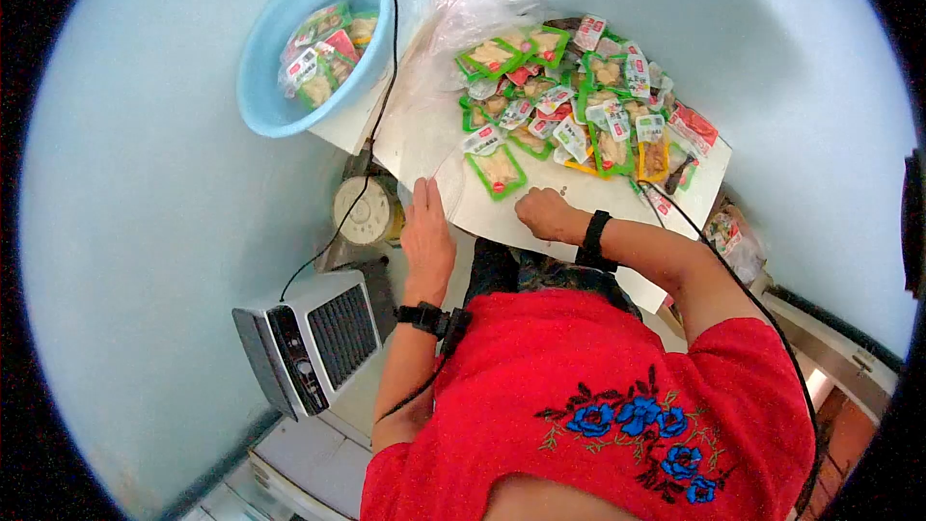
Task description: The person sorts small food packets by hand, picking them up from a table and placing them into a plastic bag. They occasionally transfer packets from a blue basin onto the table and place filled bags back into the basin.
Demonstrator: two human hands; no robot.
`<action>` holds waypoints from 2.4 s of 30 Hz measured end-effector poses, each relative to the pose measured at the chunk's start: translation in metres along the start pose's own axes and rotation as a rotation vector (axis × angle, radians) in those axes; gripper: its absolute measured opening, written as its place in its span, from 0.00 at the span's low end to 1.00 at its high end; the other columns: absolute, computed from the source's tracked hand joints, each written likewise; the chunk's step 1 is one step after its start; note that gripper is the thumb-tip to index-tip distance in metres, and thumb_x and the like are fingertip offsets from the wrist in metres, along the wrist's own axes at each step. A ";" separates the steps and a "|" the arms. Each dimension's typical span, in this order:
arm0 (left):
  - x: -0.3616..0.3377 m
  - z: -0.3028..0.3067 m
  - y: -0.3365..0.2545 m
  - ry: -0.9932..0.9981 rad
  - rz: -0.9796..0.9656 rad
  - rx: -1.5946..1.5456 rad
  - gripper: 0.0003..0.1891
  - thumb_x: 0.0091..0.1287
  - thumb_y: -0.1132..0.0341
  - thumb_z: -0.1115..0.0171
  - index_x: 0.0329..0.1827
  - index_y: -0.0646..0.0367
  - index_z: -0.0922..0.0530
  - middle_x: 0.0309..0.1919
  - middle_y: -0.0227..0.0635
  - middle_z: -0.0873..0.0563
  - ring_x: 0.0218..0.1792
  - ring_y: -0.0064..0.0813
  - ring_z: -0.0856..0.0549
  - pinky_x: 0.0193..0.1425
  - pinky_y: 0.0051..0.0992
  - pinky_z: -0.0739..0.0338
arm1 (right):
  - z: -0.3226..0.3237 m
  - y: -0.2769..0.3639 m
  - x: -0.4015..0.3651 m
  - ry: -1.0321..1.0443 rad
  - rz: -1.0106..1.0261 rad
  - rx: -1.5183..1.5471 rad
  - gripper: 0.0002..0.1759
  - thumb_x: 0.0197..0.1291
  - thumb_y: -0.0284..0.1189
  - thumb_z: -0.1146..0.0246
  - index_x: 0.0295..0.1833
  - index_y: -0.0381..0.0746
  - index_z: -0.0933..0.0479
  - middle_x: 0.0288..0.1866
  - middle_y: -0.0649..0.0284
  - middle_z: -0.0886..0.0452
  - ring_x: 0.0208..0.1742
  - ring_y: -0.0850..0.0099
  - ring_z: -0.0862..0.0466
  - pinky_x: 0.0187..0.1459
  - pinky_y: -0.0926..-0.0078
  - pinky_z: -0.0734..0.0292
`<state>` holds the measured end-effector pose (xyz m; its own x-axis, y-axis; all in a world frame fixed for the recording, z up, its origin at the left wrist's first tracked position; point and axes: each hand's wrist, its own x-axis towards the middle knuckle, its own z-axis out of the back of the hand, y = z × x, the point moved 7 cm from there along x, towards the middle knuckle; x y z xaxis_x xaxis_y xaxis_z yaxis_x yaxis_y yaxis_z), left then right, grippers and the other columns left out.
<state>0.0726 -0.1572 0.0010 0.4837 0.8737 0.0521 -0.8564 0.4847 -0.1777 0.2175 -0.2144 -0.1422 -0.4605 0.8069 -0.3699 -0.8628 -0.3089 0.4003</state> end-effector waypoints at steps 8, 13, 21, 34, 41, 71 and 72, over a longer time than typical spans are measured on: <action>-0.001 -0.003 -0.010 0.015 0.029 -0.014 0.35 0.52 0.84 0.45 0.69 0.64 0.38 0.67 0.49 0.34 0.57 0.52 0.25 0.57 0.39 0.25 | 0.057 0.009 0.056 -0.656 0.099 -0.223 0.13 0.58 0.29 0.45 0.47 0.35 0.24 0.61 0.51 0.27 0.57 0.58 0.26 0.44 0.55 0.25; -0.006 0.012 -0.011 0.015 0.076 0.066 0.37 0.52 0.84 0.45 0.70 0.64 0.40 0.70 0.48 0.36 0.56 0.52 0.23 0.53 0.38 0.22 | 0.020 -0.009 0.067 -0.520 -0.004 -0.226 0.13 0.58 0.29 0.44 0.46 0.35 0.23 0.57 0.52 0.26 0.57 0.56 0.27 0.40 0.57 0.25; 0.000 0.006 -0.036 -0.025 -0.075 0.133 0.37 0.52 0.85 0.45 0.70 0.65 0.40 0.71 0.47 0.38 0.45 0.47 0.19 0.44 0.37 0.20 | -0.007 -0.026 -0.042 -0.272 0.057 0.103 0.10 0.49 0.27 0.40 0.28 0.28 0.22 0.33 0.45 0.21 0.35 0.50 0.19 0.36 0.55 0.21; 0.024 -0.086 -0.048 0.252 -0.194 -0.098 0.37 0.52 0.84 0.45 0.69 0.67 0.41 0.72 0.50 0.42 0.46 0.52 0.18 0.43 0.40 0.20 | 0.006 -0.106 -0.172 -0.634 -0.565 0.288 0.14 0.56 0.37 0.37 0.40 0.37 0.22 0.44 0.49 0.21 0.45 0.51 0.18 0.43 0.52 0.22; 0.042 -0.092 -0.017 0.179 -0.206 -0.132 0.31 0.53 0.83 0.45 0.65 0.67 0.35 0.67 0.54 0.34 0.59 0.53 0.25 0.59 0.39 0.25 | 0.029 -0.154 -0.227 -0.886 -0.933 0.405 0.15 0.55 0.33 0.36 0.46 0.38 0.21 0.47 0.50 0.21 0.49 0.50 0.20 0.45 0.55 0.21; 0.029 -0.110 -0.047 0.209 -0.164 -0.310 0.33 0.49 0.81 0.44 0.65 0.69 0.34 0.62 0.63 0.29 0.65 0.56 0.30 0.68 0.40 0.33 | 0.006 -0.166 -0.206 -1.071 -0.764 0.268 0.13 0.51 0.24 0.37 0.44 0.37 0.22 0.44 0.54 0.19 0.46 0.54 0.21 0.46 0.61 0.23; 0.028 -0.109 -0.048 0.204 -0.172 -0.312 0.33 0.49 0.81 0.44 0.65 0.69 0.34 0.62 0.63 0.29 0.65 0.56 0.30 0.67 0.40 0.33 | 0.009 -0.173 -0.212 -1.077 -0.789 0.333 0.13 0.50 0.25 0.37 0.44 0.37 0.22 0.46 0.54 0.20 0.48 0.54 0.21 0.47 0.61 0.23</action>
<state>0.1469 -0.1604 -0.0967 0.6681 0.7394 -0.0836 -0.6792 0.5600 -0.4744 0.4662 -0.3279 -0.1256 0.6428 0.7458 0.1746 -0.6572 0.4199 0.6259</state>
